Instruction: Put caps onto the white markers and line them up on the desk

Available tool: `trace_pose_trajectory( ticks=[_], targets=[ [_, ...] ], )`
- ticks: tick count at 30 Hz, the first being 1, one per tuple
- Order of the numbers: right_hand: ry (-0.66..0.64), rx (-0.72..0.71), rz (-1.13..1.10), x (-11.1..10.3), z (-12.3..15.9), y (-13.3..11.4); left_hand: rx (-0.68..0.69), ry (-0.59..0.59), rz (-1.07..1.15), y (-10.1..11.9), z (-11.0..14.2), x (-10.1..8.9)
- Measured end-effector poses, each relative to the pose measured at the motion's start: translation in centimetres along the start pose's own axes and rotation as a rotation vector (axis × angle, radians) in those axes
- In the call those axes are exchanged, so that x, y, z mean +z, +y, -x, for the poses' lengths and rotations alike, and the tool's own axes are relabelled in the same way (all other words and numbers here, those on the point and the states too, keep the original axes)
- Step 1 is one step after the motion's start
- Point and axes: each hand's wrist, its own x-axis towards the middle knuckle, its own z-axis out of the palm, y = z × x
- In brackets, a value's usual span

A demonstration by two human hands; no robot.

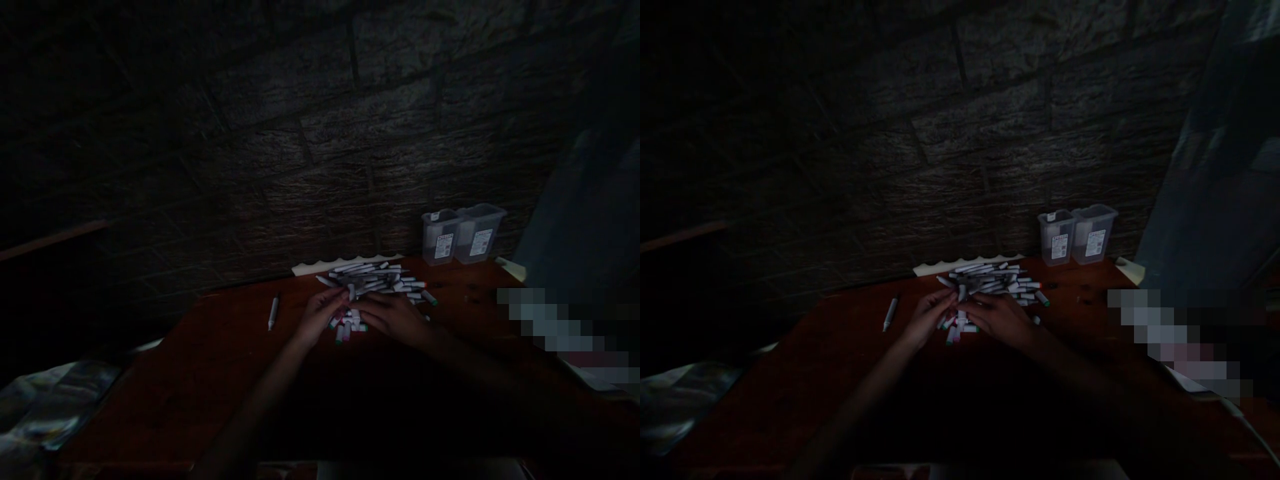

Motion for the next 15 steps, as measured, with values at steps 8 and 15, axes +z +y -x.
trace_pose_trajectory(
  ticks=[8, 15],
  targets=[
    [0.039, 0.123, -0.03, -0.4, 0.2, 0.7, -0.007, 0.183, -0.41, 0.8, -0.6, -4.3],
    [0.094, 0.273, -0.034, -2.2, 1.5, 3.5, -0.254, 0.527, -1.401, 2.0, 0.5, -11.3]
  ],
)
